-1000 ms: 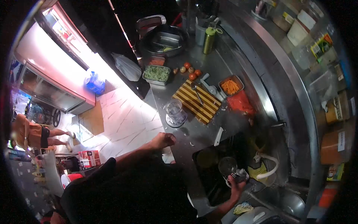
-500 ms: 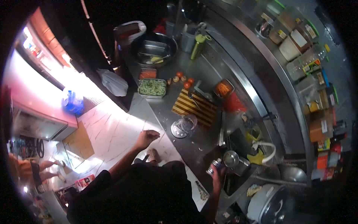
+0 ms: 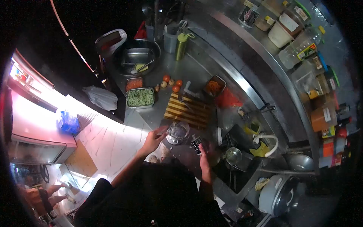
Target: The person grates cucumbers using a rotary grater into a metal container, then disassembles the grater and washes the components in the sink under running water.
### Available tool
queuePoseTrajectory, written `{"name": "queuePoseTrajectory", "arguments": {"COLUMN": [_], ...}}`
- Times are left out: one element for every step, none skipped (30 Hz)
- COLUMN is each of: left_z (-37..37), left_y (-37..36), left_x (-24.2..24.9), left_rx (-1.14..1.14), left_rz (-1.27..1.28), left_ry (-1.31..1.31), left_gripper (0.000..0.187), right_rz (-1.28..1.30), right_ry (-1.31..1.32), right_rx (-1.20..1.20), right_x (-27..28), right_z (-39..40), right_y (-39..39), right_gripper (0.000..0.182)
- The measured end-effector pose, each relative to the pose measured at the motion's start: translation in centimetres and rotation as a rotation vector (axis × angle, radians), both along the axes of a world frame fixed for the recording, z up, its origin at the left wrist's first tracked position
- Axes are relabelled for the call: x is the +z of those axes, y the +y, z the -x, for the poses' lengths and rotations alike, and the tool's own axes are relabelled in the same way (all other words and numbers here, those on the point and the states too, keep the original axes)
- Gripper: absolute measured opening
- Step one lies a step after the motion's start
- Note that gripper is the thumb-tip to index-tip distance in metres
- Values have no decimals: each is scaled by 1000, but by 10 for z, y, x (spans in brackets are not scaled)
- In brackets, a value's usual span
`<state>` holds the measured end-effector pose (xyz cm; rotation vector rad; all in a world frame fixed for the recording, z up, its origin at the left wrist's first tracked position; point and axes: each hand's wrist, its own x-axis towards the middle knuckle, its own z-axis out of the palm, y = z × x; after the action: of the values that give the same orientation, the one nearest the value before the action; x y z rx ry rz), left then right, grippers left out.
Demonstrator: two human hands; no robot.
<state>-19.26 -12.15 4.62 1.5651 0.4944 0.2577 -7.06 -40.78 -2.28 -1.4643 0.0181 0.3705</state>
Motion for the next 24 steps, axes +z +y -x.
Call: {"name": "queuePoseTrajectory", "arguments": {"left_z": [-4, -10, -14, -14, -16, -19, -23, -25, -28, -27, -29, -32, -35, -36, -36, -37, -39, -38, -37, -37, -38, -40, -40, -39], "left_y": [-1, 1, 2, 1, 3, 4, 6, 4, 3, 2, 5, 7, 9, 12, 15, 16, 17, 17, 17, 19, 19, 19, 19, 20], "left_x": [2, 2, 6, 9, 12, 12, 11, 9, 8, 8, 19, 25, 23, 20, 17, 19, 20, 18, 15, 12, 14, 17, 18, 17], "left_rx": [-11, -36, -62, -92, -109, -98, -86, -75, -31, -24, -18, -13, -22, -39, -54, -67, -76, -69, -60, -53, -49, -45, -42, -45], "left_rz": [37, 23, 15, 12, 23, 32, 40, 51, 178, 195, 210, 226, 233, 229, 226, 220, 196, 229, 260, 290, 297, 303, 311, 314], "left_ry": [24, 54, 90, 132, 206, 187, 165, 147, 119, 149, 177, 203, 249, 234, 220, 204, 232, 231, 227, 221, 220, 219, 223, 210], "left_gripper": [40, 41, 41, 42, 41, 41, 41, 42, 41, 40, 40, 40, 41, 41, 41, 41, 42, 42, 43, 44, 45, 46, 47, 50], "right_rz": [160, 320, 482, 434, 391, 376, 360, 401, 359, 317, 355, 312, 267, 221, 175, 130, 85, 38, -10, -58, -105, -107, -107, -108], "right_ry": [-147, -294, -436, -298, -158, -164, -171, -260, -199, -136, -83, -271, -460, -498, -535, -421, -307, -199, -93, 12, 118, 168, 221, 276], "right_rx": [47, 94, 143, 127, 107, 111, 115, 182, 162, 141, 262, 291, 318, 321, 325, 307, 288, 267, 247, 226, 206, 316, 424, 529], "right_x": [12, 26, 34, 15, -7, -11, -15, -19, -31, -41, -33, -33, -40, -45, -48, -41, -33, -18, -3, 11, 20, 21, 22, 26], "right_z": [-4, -5, -6, -11, -15, -17, -19, -17, -9, -2, -7, -9, -8, -5, -2, 3, 8, 10, 11, 11, 11, 8, 3, 4], "right_y": [13, 21, 26, 28, 30, 36, 41, 44, 53, 59, 53, 60, 69, 70, 71, 70, 68, 69, 70, 72, 74, 69, 59, 54], "right_gripper": [44, 45, 46, 49, 52, 56, 60, 64, 66, 67, 70, 69, 69, 67, 66, 65, 63, 62, 60, 59, 58, 60, 63, 65]}}
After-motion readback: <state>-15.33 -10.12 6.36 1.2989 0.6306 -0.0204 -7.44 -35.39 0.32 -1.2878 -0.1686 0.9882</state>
